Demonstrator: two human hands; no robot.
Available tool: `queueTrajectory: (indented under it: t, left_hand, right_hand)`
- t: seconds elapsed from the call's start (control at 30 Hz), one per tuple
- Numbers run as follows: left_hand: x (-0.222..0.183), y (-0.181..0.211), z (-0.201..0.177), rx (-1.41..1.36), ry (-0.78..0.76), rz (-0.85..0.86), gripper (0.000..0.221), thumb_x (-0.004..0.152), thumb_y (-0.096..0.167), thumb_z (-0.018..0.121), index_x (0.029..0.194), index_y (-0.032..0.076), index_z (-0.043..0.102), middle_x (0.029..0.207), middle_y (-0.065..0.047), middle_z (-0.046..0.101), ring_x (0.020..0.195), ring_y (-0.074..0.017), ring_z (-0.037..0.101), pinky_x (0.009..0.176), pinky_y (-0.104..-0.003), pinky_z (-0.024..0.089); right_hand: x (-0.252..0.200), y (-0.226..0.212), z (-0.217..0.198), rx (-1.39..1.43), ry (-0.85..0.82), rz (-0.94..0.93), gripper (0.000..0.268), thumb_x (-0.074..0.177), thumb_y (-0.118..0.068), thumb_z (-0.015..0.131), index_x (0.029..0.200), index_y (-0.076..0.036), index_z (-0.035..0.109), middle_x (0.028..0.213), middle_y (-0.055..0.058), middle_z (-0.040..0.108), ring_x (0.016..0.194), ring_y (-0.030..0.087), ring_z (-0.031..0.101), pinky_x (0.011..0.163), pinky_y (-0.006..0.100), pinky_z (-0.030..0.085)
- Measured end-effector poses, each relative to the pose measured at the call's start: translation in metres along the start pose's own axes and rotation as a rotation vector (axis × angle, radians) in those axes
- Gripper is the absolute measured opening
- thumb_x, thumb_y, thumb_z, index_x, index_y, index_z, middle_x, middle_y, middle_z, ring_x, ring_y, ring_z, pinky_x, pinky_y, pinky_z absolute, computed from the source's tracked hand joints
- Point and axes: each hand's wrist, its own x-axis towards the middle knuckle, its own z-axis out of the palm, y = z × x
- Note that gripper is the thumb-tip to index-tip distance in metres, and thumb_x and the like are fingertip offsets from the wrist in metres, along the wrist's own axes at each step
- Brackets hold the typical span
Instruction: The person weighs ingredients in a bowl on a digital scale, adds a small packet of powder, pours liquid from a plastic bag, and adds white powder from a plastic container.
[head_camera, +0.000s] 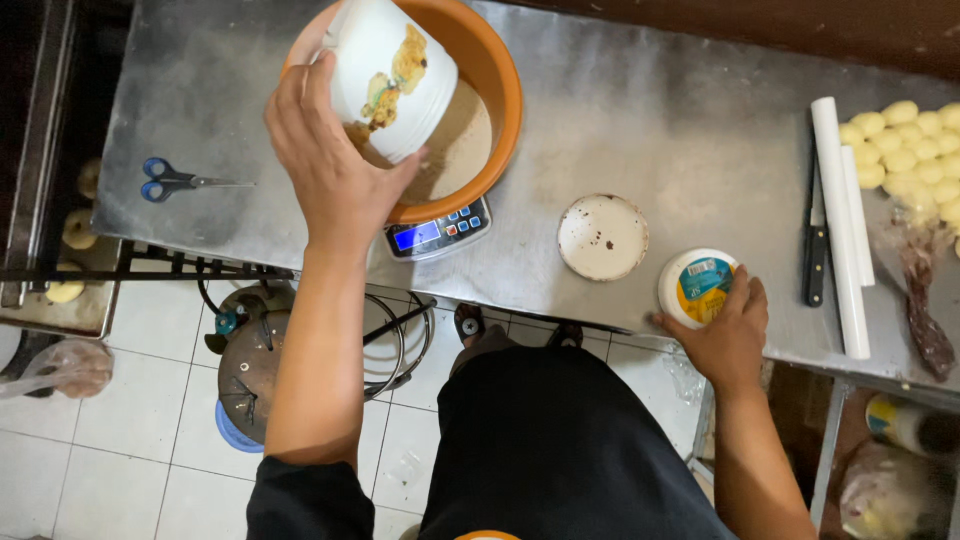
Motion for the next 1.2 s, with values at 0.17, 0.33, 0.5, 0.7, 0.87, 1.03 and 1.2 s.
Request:
queueTrajectory:
  t: [0.17,0.33,0.5,0.7,0.87,1.03,1.2]
  left_hand:
    - [0.003,0.003,-0.004,-0.120,0.004,0.000,0.109,0.067,0.029,0.099,0.141,0.008,0.020,0.142,-0.017,0.033,0.131,-0.0372,0.038,0.110,-0.051,0.036]
    - [0.004,0.009,-0.003,0.050,0.025,-0.015,0.105,0.064,0.026,0.099,0.137,0.014,0.025,0.136,-0.018,0.033,0.125,-0.0376,0.036,0.103,-0.051,0.036]
    - [0.004,0.015,-0.005,-0.041,0.010,0.023,0.110,0.069,0.032,0.096,0.142,0.011,0.016,0.141,-0.017,0.035,0.130,-0.0356,0.039,0.107,-0.052,0.035]
    - [0.009,0.019,-0.004,-0.016,0.089,0.059,0.112,0.055,0.021,0.097,0.139,0.010,0.024,0.135,-0.016,0.041,0.121,-0.0348,0.042,0.101,-0.045,0.032]
    - [-0.001,0.017,-0.002,-0.005,0.119,-0.010,0.113,0.067,0.019,0.099,0.143,0.008,0.017,0.139,-0.020,0.032,0.129,-0.0379,0.034,0.107,-0.055,0.034]
    - [-0.002,0.030,-0.013,-0.006,0.155,-0.026,0.111,0.069,0.020,0.100,0.143,0.009,0.018,0.140,-0.018,0.031,0.131,-0.0363,0.034,0.109,-0.055,0.036]
    - [-0.003,0.036,-0.014,-0.012,0.154,-0.084,0.116,0.060,0.009,0.099,0.143,0.005,0.018,0.140,-0.022,0.032,0.131,-0.0415,0.035,0.111,-0.052,0.031]
  right_hand:
    - [-0.003,-0.009,-0.007,0.011,-0.036,0.072,0.118,0.054,-0.054,0.074,0.146,-0.006,0.017,0.144,0.029,0.019,0.134,0.041,0.020,0.106,0.048,0.022]
    - [0.000,-0.001,-0.003,0.007,0.023,0.024,0.118,0.053,-0.055,0.075,0.145,-0.003,0.021,0.142,0.032,0.023,0.131,0.046,0.024,0.104,0.052,0.025]
    - [-0.007,0.007,-0.006,0.031,-0.004,0.068,0.118,0.052,-0.051,0.078,0.144,-0.003,0.022,0.143,0.032,0.021,0.133,0.045,0.022,0.106,0.049,0.021]
    - [0.003,0.012,-0.002,0.044,-0.036,0.099,0.121,0.049,-0.052,0.076,0.145,-0.007,0.019,0.146,0.028,0.018,0.136,0.039,0.017,0.109,0.045,0.016]
    - [0.000,0.012,-0.009,0.038,-0.069,0.094,0.120,0.053,-0.058,0.072,0.146,-0.006,0.017,0.147,0.024,0.019,0.135,0.038,0.019,0.107,0.048,0.021]
    - [0.001,0.022,-0.008,0.036,-0.053,0.081,0.111,0.060,-0.054,0.070,0.146,-0.007,0.018,0.147,0.023,0.020,0.135,0.037,0.019,0.106,0.050,0.023]
    - [0.003,0.017,-0.015,0.060,-0.076,0.120,0.104,0.065,-0.053,0.066,0.146,-0.007,0.019,0.148,0.021,0.019,0.136,0.035,0.019,0.105,0.051,0.023]
